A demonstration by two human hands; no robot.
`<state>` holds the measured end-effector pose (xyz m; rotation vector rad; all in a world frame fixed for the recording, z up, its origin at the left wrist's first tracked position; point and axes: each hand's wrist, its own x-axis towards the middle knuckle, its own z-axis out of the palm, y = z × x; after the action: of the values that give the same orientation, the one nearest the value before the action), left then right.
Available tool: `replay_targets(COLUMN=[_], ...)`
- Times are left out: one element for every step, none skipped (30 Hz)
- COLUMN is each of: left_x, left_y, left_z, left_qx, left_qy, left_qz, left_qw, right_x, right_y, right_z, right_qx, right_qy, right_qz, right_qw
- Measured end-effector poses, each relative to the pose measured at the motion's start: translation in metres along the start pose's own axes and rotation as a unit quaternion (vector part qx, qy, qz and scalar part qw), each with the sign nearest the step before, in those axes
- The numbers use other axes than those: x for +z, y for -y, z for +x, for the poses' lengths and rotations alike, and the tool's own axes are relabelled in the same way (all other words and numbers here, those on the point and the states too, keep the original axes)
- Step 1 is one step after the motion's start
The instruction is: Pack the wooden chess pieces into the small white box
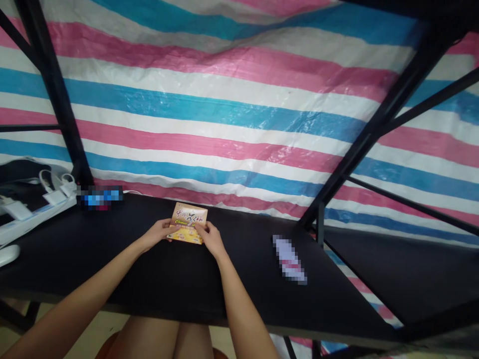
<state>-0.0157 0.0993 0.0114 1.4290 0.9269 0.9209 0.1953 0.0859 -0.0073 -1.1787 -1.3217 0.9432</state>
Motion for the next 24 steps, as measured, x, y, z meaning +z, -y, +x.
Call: replay_targets(left_x=[-0.001, -0.002, -0.003, -0.004, -0.005, -0.006, -0.007, -0.009, -0.01, -0.012, -0.013, -0.014, -0.016, -0.017, -0.017, -0.018, -0.018, -0.018, -0.018, -0.017, -0.017, -0.016, -0.016, -0.015], left_y=[0.0, 0.001, 0.001, 0.002, 0.003, 0.003, 0.004, 0.004, 0.005, 0.005, 0.006, 0.006, 0.006, 0.007, 0.007, 0.006, 0.006, 0.005, 0.004, 0.003, 0.002, 0.0, -0.001, -0.002], left_z=[0.001, 0.002, 0.003, 0.004, 0.005, 0.006, 0.007, 0.007, 0.007, 0.007, 0.007, 0.007, 0.007, 0.007, 0.006, 0.006, 0.005, 0.005, 0.004, 0.003, 0.001, 0.0, -0.001, -0.002], left_qx=[0.003, 0.008, 0.015, 0.024, 0.035, 0.049, 0.066, 0.086, 0.107, 0.131, 0.156, 0.181, 0.203, 0.221, 0.241, 0.266, 0.296, 0.329, 0.361, 0.389, 0.409, 0.419, 0.426, 0.428], left_qy=[-0.003, -0.004, -0.005, -0.005, -0.005, -0.005, -0.005, -0.007, -0.011, -0.018, -0.029, -0.041, -0.052, -0.06, -0.065, -0.068, -0.071, -0.075, -0.08, -0.086, -0.092, -0.097, -0.1, -0.101], left_qz=[0.006, 0.012, 0.018, 0.026, 0.035, 0.045, 0.056, 0.069, 0.083, 0.098, 0.114, 0.129, 0.142, 0.151, 0.162, 0.177, 0.2, 0.228, 0.258, 0.286, 0.306, 0.314, 0.316, 0.311], left_qw=[1.0, 1.0, 1.0, 0.999, 0.999, 0.998, 0.996, 0.994, 0.991, 0.986, 0.981, 0.974, 0.967, 0.962, 0.955, 0.945, 0.931, 0.913, 0.892, 0.872, 0.855, 0.846, 0.842, 0.842], right_x=[-0.002, -0.003, -0.004, -0.005, -0.006, -0.006, -0.006, -0.007, -0.007, -0.007, -0.008, -0.008, -0.009, -0.01, -0.01, -0.01, -0.011, -0.011, -0.011, -0.01, -0.01, -0.01, -0.01, -0.01], right_y=[-0.001, -0.002, -0.003, -0.003, -0.003, -0.003, -0.002, -0.001, 0.0, 0.001, 0.003, 0.004, 0.006, 0.008, 0.01, 0.011, 0.013, 0.014, 0.016, 0.017, 0.017, 0.018, 0.019, 0.019], right_z=[0.001, 0.002, 0.002, 0.002, 0.002, 0.002, 0.002, 0.001, 0.001, 0.0, -0.001, -0.002, -0.003, -0.004, -0.005, -0.006, -0.008, -0.009, -0.01, -0.011, -0.013, -0.014, -0.015, -0.016], right_qx=[0.001, 0.002, 0.0, -0.006, -0.015, -0.025, -0.036, -0.048, -0.062, -0.08, -0.103, -0.126, -0.147, -0.169, -0.194, -0.222, -0.251, -0.282, -0.311, -0.333, -0.347, -0.358, -0.368, -0.375], right_qy=[0.008, 0.018, 0.027, 0.029, 0.029, 0.027, 0.025, 0.022, 0.019, 0.017, 0.016, 0.014, 0.012, 0.009, 0.004, -0.003, -0.011, -0.021, -0.03, -0.038, -0.043, -0.048, -0.053, -0.057], right_qz=[-0.01, -0.017, -0.023, -0.028, -0.035, -0.041, -0.049, -0.056, -0.063, -0.07, -0.079, -0.086, -0.092, -0.099, -0.109, -0.121, -0.138, -0.159, -0.18, -0.199, -0.212, -0.219, -0.221, -0.218], right_qw=[1.0, 1.0, 0.999, 0.999, 0.999, 0.998, 0.998, 0.997, 0.996, 0.994, 0.991, 0.988, 0.985, 0.981, 0.975, 0.968, 0.958, 0.946, 0.933, 0.921, 0.913, 0.906, 0.902, 0.899])
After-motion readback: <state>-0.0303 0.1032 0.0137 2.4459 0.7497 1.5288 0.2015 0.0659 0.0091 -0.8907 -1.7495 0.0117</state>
